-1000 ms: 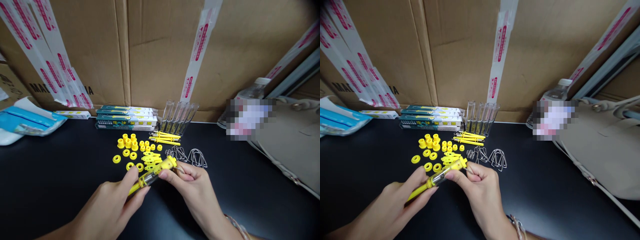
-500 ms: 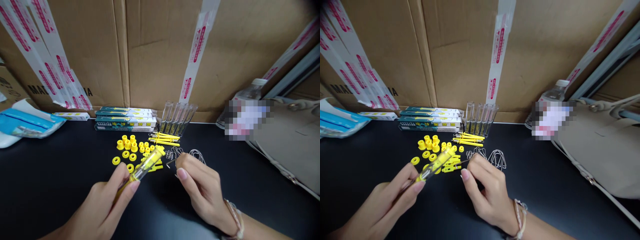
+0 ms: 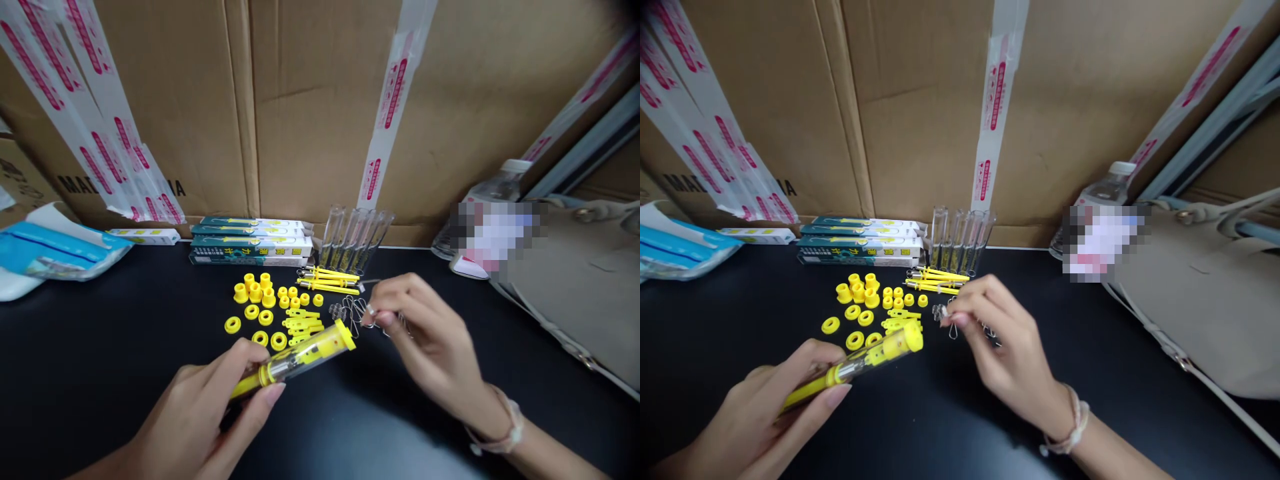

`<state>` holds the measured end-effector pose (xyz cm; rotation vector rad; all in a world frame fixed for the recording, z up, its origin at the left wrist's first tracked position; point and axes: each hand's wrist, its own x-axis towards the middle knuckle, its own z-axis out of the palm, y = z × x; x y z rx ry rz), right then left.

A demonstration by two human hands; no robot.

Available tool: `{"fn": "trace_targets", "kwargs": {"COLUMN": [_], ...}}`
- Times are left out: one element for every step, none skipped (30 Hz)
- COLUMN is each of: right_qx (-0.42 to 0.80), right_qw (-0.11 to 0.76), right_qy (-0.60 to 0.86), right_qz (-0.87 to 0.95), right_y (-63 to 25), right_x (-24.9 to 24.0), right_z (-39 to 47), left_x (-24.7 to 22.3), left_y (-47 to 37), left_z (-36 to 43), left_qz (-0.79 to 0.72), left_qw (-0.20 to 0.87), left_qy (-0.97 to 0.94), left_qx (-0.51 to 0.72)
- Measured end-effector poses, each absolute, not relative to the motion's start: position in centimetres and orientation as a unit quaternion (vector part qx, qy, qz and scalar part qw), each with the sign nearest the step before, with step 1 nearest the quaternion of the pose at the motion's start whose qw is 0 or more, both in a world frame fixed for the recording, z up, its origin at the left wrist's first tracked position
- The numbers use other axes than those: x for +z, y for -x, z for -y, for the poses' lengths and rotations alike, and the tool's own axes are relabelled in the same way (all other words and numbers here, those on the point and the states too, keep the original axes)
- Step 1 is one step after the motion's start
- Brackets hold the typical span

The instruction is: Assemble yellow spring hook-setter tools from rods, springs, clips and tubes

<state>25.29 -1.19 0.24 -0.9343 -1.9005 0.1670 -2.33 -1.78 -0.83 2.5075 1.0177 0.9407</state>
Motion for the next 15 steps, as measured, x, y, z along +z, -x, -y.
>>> {"fn": "trace_targets", "kwargs": {"right_qx": [0.068,0.078,0.096,0.120,0.144,0.167,0.191,0.214,0.237,0.265,0.295,0.324,0.346,0.362,0.367], "right_qw": [0.502,0.515,0.522,0.525,0.521,0.510,0.492,0.471,0.451,0.433,0.418,0.405,0.391,0.376,0.359], "right_qy": [0.400,0.415,0.431,0.446,0.462,0.477,0.491,0.502,0.511,0.520,0.528,0.536,0.544,0.553,0.561], "right_qz": [0.764,0.746,0.730,0.715,0.703,0.696,0.693,0.693,0.692,0.687,0.678,0.667,0.657,0.650,0.650], "right_y": [-25.8,-26.4,-26.9,-27.4,-27.7,-28.1,-28.3,-28.5,-28.6,-28.7,-28.8,-29.0,-29.2,-29.5,-30.0], "right_x": [0.6,1.0,1.3,1.6,1.9,2.0,2.2,2.2,2.3,2.3,2.3,2.2,2.2,2.1,2.0], "right_z": [0.9,0.7,0.5,0.3,0.1,0.0,-0.1,-0.2,-0.2,-0.3,-0.4,-0.6,-0.8,-1.0,-1.3], "left_x": [-0.9,-0.9,-0.9,-0.8,-0.8,-0.8,-0.8,-0.9,-0.9,-1.0,-1.1,-1.2,-1.3,-1.4,-1.4], "left_y": [2.3,2.3,2.3,2.3,2.2,2.2,2.1,2.1,2.1,2.2,2.2,2.2,2.2,2.3,2.3], "left_z": [1.7,1.7,1.6,1.6,1.5,1.4,1.3,1.2,1.1,1.0,1.0,0.9,0.9,0.9,0.9], "left_qz": [-0.354,-0.354,-0.355,-0.354,-0.354,-0.354,-0.356,-0.359,-0.362,-0.366,-0.371,-0.374,-0.377,-0.380,-0.383], "left_qw": [0.120,0.102,0.085,0.070,0.058,0.050,0.043,0.038,0.036,0.038,0.045,0.058,0.073,0.089,0.102], "left_qy": [-0.869,-0.872,-0.874,-0.876,-0.877,-0.877,-0.876,-0.873,-0.869,-0.865,-0.861,-0.858,-0.855,-0.854,-0.852], "left_qx": [0.324,0.323,0.321,0.320,0.320,0.321,0.323,0.329,0.335,0.341,0.345,0.347,0.347,0.345,0.342]}}
